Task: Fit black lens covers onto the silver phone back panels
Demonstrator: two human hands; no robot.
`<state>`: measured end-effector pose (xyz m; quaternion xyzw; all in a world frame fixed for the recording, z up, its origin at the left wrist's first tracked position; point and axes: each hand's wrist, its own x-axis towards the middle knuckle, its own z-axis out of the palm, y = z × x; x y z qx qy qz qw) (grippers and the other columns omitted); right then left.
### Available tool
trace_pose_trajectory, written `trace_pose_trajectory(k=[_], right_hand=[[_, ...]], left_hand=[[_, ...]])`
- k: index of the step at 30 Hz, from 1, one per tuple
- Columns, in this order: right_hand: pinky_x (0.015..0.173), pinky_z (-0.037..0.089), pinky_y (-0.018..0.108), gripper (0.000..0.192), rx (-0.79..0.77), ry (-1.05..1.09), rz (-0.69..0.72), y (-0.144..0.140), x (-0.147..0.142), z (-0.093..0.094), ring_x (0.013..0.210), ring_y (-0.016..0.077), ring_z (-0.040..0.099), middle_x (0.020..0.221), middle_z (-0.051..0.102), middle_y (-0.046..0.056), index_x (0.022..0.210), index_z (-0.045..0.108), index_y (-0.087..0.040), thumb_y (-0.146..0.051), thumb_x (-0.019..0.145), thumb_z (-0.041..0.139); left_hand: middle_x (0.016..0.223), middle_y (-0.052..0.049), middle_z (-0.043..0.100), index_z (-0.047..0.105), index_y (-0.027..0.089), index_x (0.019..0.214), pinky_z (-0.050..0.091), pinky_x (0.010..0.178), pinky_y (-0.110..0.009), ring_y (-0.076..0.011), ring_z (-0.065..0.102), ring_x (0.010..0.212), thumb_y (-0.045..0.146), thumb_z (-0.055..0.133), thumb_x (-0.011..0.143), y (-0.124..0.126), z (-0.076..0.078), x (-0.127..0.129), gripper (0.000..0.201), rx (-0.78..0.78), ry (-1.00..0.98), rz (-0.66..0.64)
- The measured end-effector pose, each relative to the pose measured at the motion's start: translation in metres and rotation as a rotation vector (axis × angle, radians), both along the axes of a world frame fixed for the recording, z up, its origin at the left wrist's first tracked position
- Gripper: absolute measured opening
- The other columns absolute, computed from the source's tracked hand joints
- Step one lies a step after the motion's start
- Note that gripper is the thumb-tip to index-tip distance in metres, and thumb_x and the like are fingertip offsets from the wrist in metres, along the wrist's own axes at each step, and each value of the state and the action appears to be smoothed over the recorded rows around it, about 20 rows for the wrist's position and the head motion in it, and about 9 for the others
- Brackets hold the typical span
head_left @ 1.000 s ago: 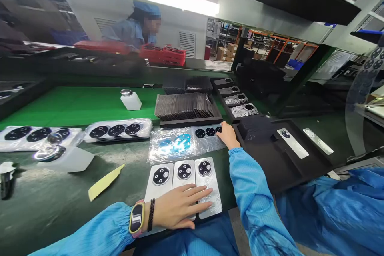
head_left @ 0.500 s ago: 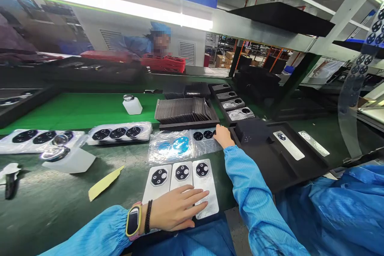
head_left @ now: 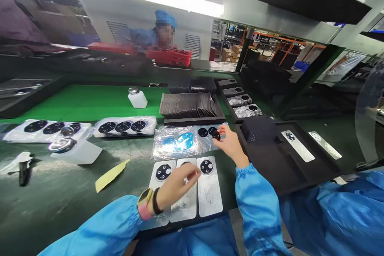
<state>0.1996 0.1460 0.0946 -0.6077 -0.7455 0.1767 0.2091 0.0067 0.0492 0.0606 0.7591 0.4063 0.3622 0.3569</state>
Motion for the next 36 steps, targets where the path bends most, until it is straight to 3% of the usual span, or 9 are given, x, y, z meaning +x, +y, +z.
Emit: trace_pose_trajectory(k=[2, 4, 7, 15, 17, 19, 23, 32, 36], right_hand=[[0.089, 0.057, 0.031, 0.047, 0.061, 0.058, 0.123, -0.022, 0.001, -0.003, 0.107, 0.0194, 0.066, 0.114, 0.067, 0.007, 0.117, 0.051, -0.019, -0.012, 0.073, 0.065], [0.092, 0.056, 0.035, 0.044, 0.234, 0.137, 0.321, -0.041, 0.004, -0.006, 0.108, 0.0215, 0.065, 0.113, 0.067, 0.008, 0.117, 0.051, -0.019, -0.011, 0.075, 0.061], [0.094, 0.056, 0.038, 0.042, 0.373, 0.140, 0.467, -0.057, 0.011, -0.006, 0.111, 0.0230, 0.063, 0.113, 0.066, 0.009, 0.120, 0.050, -0.020, -0.011, 0.080, 0.053], [0.100, 0.052, 0.042, 0.046, 0.274, 0.114, 0.568, -0.062, 0.010, -0.009, 0.118, 0.0250, 0.058, 0.119, 0.063, 0.011, 0.125, 0.050, -0.020, -0.007, 0.081, 0.051], [0.103, 0.049, 0.042, 0.042, 0.205, 0.209, 0.533, -0.059, 0.011, -0.012, 0.122, 0.0249, 0.056, 0.123, 0.062, 0.010, 0.121, 0.053, -0.021, -0.012, 0.080, 0.057], [0.102, 0.050, 0.040, 0.030, 0.103, 0.375, 0.396, -0.054, 0.012, -0.014, 0.117, 0.0239, 0.060, 0.120, 0.065, 0.009, 0.111, 0.057, -0.021, -0.021, 0.081, 0.062], [0.082, 0.056, 0.034, 0.013, -0.138, 0.664, 0.125, -0.040, 0.015, -0.019, 0.085, 0.0185, 0.069, 0.087, 0.071, 0.004, 0.086, 0.061, -0.021, -0.032, 0.082, 0.063], [0.074, 0.055, 0.032, 0.022, -0.366, 0.807, 0.142, -0.024, 0.015, -0.022, 0.073, 0.0174, 0.068, 0.071, 0.069, 0.001, 0.073, 0.065, -0.019, -0.037, 0.065, 0.076], [0.076, 0.055, 0.033, 0.018, -0.399, 0.810, 0.127, -0.015, 0.017, -0.034, 0.074, 0.0176, 0.068, 0.072, 0.071, 0.002, 0.072, 0.069, -0.019, -0.035, 0.064, 0.074]], left_hand=[[0.049, 0.007, 0.042, 0.055, 0.019, 0.076, 0.034, 0.044, -0.022, -0.0111, 0.040, 0.043, 0.038, 0.044, 0.090, 0.015, 0.007, 0.003, 0.026, -0.172, -0.076, 0.069], [0.044, 0.011, 0.030, 0.053, 0.020, 0.074, 0.026, 0.037, -0.020, -0.0085, 0.029, 0.036, 0.048, 0.046, 0.085, 0.028, 0.013, 0.006, 0.031, -0.335, -0.150, 0.088], [0.042, 0.013, 0.026, 0.052, 0.020, 0.070, 0.019, 0.035, -0.018, -0.0057, 0.023, 0.034, 0.057, 0.056, 0.074, 0.036, 0.019, 0.012, 0.037, -0.511, -0.240, 0.089], [0.040, 0.012, 0.031, 0.052, 0.019, 0.062, 0.015, 0.037, -0.017, -0.0040, 0.025, 0.036, 0.050, 0.068, 0.060, 0.029, 0.016, 0.021, 0.035, -0.681, -0.362, 0.154], [0.040, 0.012, 0.031, 0.051, 0.019, 0.060, 0.015, 0.037, -0.017, -0.0039, 0.025, 0.036, 0.049, 0.068, 0.060, 0.029, 0.016, 0.020, 0.035, -0.696, -0.372, 0.175], [0.040, 0.012, 0.031, 0.051, 0.019, 0.060, 0.016, 0.037, -0.017, -0.0039, 0.024, 0.036, 0.048, 0.067, 0.061, 0.028, 0.017, 0.019, 0.033, -0.701, -0.377, 0.196], [0.041, 0.012, 0.031, 0.051, 0.019, 0.063, 0.017, 0.037, -0.017, -0.0043, 0.024, 0.036, 0.049, 0.063, 0.063, 0.027, 0.016, 0.019, 0.032, -0.693, -0.368, 0.219], [0.042, 0.011, 0.032, 0.049, 0.020, 0.069, 0.023, 0.038, -0.019, -0.0076, 0.028, 0.036, 0.046, 0.050, 0.079, 0.028, 0.003, 0.019, 0.027, -0.542, -0.195, 0.149], [0.053, 0.005, 0.048, 0.054, 0.020, 0.072, 0.037, 0.047, -0.023, -0.0120, 0.044, 0.048, 0.032, 0.048, 0.086, 0.015, -0.006, 0.018, 0.019, -0.336, -0.020, 0.066]])
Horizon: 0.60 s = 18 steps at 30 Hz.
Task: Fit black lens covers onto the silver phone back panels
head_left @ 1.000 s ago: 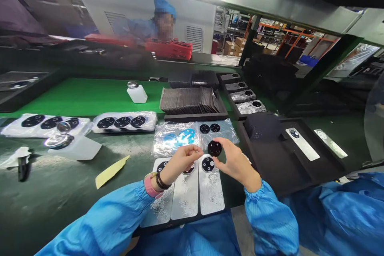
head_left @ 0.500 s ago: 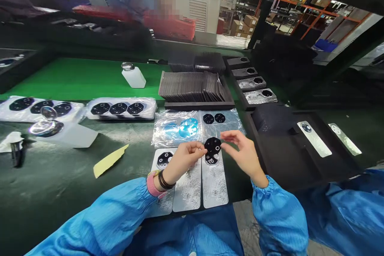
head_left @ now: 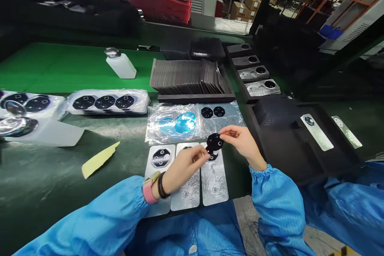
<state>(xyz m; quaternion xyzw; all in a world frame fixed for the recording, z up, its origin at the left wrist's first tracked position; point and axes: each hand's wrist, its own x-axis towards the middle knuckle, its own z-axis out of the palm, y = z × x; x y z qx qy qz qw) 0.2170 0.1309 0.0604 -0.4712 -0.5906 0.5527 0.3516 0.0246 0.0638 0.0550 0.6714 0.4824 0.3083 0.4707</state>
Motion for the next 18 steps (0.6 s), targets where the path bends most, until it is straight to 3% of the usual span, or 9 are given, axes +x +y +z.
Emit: trace_pose_trajectory(k=[4, 6, 8, 10, 18], right_hand=[[0.075, 0.054, 0.032, 0.012, -0.067, -0.062, 0.059, 0.007, -0.001, -0.016, 0.071, 0.0168, 0.068, 0.069, 0.071, 0.001, 0.069, 0.071, -0.018, -0.029, 0.064, 0.073], [0.071, 0.054, 0.031, 0.008, -0.095, -0.072, 0.090, 0.008, -0.002, -0.021, 0.067, 0.0164, 0.067, 0.064, 0.070, 0.001, 0.066, 0.071, -0.018, -0.026, 0.063, 0.073], [0.068, 0.054, 0.030, 0.005, -0.112, -0.079, 0.115, 0.007, -0.004, -0.022, 0.063, 0.0159, 0.066, 0.060, 0.069, 0.000, 0.063, 0.071, -0.018, -0.023, 0.062, 0.072], [0.066, 0.053, 0.028, 0.002, -0.118, -0.096, 0.131, 0.006, -0.005, -0.022, 0.061, 0.0154, 0.065, 0.059, 0.068, -0.001, 0.061, 0.071, -0.019, -0.021, 0.062, 0.071], [0.060, 0.050, 0.027, 0.006, -0.060, -0.206, 0.136, 0.000, -0.004, -0.022, 0.063, 0.0160, 0.064, 0.064, 0.070, 0.001, 0.066, 0.073, -0.020, -0.021, 0.070, 0.069]], left_hand=[[0.074, -0.006, 0.064, 0.060, 0.016, 0.081, 0.049, 0.064, -0.032, -0.0203, 0.057, 0.071, 0.012, 0.041, 0.090, -0.025, -0.018, 0.004, 0.022, 0.390, 0.258, -0.195], [0.085, -0.012, 0.068, 0.062, 0.010, 0.097, 0.050, 0.069, -0.034, -0.0227, 0.060, 0.078, 0.003, 0.034, 0.090, -0.034, -0.027, 0.007, 0.030, 0.780, 0.521, -0.292], [0.092, -0.015, 0.070, 0.062, 0.004, 0.106, 0.051, 0.075, -0.035, -0.0237, 0.063, 0.086, -0.001, 0.032, 0.089, -0.039, -0.034, 0.010, 0.035, 1.038, 0.690, -0.296], [0.095, -0.016, 0.072, 0.063, 0.002, 0.107, 0.051, 0.081, -0.035, -0.0242, 0.065, 0.091, -0.001, 0.032, 0.088, -0.041, -0.037, 0.011, 0.037, 1.097, 0.733, -0.255], [0.100, -0.017, 0.073, 0.062, 0.004, 0.110, 0.053, 0.086, -0.036, -0.0245, 0.067, 0.099, -0.002, 0.033, 0.084, -0.040, -0.040, 0.010, 0.039, 1.058, 0.756, -0.268]])
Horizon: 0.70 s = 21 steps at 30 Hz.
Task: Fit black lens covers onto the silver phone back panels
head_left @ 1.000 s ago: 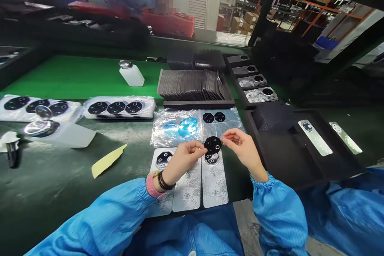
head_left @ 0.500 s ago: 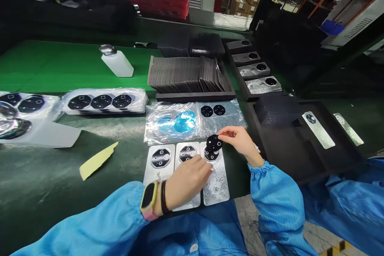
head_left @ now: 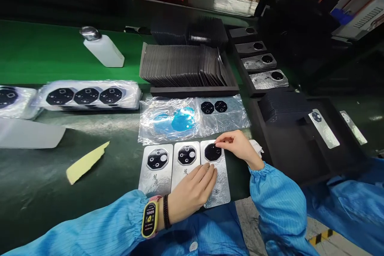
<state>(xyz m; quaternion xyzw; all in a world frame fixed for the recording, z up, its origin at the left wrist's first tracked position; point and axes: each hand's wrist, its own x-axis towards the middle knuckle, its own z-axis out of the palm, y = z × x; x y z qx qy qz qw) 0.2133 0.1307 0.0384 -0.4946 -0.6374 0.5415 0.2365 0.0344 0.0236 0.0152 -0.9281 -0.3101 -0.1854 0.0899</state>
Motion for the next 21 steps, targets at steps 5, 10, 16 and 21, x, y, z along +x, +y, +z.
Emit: trace_pose_trajectory(k=[5, 10, 16, 21], right_hand=[[0.054, 0.045, 0.025, 0.005, 0.020, -0.025, 0.003, -0.0009, -0.0007, -0.0014, 0.054, 0.0128, 0.057, 0.058, 0.067, -0.001, 0.065, 0.073, -0.019, -0.020, 0.069, 0.070], [0.055, 0.042, 0.024, 0.007, 0.013, -0.039, 0.001, -0.0004, -0.0009, -0.0017, 0.053, 0.0116, 0.055, 0.058, 0.067, -0.001, 0.064, 0.074, -0.019, -0.016, 0.069, 0.070], [0.056, 0.042, 0.025, 0.009, 0.009, -0.041, 0.004, -0.0006, -0.0008, -0.0019, 0.052, 0.0115, 0.054, 0.057, 0.067, -0.002, 0.064, 0.074, -0.020, -0.015, 0.069, 0.070], [0.054, 0.039, 0.024, 0.011, 0.019, -0.083, -0.020, -0.0008, -0.0028, -0.0001, 0.048, 0.0090, 0.047, 0.055, 0.064, -0.003, 0.063, 0.074, -0.019, -0.011, 0.069, 0.071]], left_hand=[[0.098, -0.018, 0.074, 0.061, 0.003, 0.109, 0.053, 0.085, -0.036, -0.0251, 0.068, 0.097, -0.002, 0.033, 0.084, 0.0002, -0.0008, 0.0010, 0.038, 0.015, -0.020, 0.008], [0.099, -0.019, 0.074, 0.060, 0.002, 0.109, 0.054, 0.084, -0.035, -0.0253, 0.068, 0.096, -0.002, 0.032, 0.085, 0.0008, 0.0006, 0.0011, 0.037, 0.016, -0.017, 0.012], [0.098, -0.019, 0.074, 0.061, 0.001, 0.107, 0.054, 0.083, -0.035, -0.0257, 0.070, 0.094, -0.002, 0.033, 0.086, 0.0013, 0.0034, 0.0013, 0.035, 0.023, -0.026, 0.006], [0.099, -0.018, 0.074, 0.062, 0.004, 0.106, 0.054, 0.083, -0.034, -0.0241, 0.069, 0.094, -0.001, 0.031, 0.087, 0.0011, 0.0032, 0.0020, 0.036, 0.047, -0.024, 0.020]])
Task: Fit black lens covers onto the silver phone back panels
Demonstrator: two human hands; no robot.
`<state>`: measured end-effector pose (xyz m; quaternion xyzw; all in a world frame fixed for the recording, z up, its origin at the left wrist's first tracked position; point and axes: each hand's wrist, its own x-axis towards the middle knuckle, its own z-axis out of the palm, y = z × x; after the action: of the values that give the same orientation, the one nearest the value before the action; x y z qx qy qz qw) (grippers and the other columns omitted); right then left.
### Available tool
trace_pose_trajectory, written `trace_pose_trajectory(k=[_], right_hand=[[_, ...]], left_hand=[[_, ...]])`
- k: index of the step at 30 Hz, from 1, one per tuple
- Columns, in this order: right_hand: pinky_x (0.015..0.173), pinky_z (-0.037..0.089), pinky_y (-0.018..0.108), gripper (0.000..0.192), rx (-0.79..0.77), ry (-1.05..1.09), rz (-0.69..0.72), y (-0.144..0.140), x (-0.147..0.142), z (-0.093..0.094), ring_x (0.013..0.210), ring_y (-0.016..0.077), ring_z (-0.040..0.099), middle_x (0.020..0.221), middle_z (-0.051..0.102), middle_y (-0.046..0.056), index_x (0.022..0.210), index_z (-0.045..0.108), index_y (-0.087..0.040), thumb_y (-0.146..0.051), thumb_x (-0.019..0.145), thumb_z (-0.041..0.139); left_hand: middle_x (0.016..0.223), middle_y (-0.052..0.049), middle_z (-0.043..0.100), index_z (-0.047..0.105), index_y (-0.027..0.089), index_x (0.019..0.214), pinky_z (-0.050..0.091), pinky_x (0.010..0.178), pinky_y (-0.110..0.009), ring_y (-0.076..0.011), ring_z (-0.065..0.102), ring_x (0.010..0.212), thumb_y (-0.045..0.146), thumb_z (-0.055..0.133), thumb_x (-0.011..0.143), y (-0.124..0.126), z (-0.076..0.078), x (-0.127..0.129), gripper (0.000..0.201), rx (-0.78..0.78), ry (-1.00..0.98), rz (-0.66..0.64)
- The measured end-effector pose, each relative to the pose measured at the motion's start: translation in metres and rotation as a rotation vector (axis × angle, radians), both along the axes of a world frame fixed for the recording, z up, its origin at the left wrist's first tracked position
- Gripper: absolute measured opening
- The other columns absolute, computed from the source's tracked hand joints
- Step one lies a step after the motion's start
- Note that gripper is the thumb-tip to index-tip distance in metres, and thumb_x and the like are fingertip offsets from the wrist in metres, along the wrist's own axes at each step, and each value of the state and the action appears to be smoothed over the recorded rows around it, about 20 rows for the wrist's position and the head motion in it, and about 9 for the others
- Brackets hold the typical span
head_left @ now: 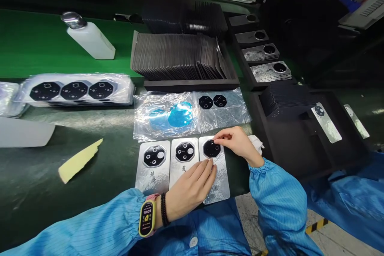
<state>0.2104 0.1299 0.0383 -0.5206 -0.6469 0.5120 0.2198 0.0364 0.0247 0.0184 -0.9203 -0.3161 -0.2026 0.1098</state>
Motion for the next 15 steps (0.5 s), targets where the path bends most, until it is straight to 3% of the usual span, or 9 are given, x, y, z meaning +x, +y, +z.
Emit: trace_pose_trajectory(k=[15], right_hand=[[0.051, 0.038, 0.022, 0.015, 0.094, -0.076, -0.018, -0.0046, -0.0026, 0.0030, 0.046, 0.0075, 0.044, 0.048, 0.059, -0.005, 0.064, 0.075, -0.019, -0.005, 0.070, 0.071]], left_hand=[[0.099, -0.020, 0.074, 0.061, 0.003, 0.102, 0.053, 0.078, -0.035, -0.0245, 0.070, 0.088, -0.002, 0.030, 0.088, 0.0036, 0.0043, 0.0015, 0.035, 0.038, -0.003, 0.002]])
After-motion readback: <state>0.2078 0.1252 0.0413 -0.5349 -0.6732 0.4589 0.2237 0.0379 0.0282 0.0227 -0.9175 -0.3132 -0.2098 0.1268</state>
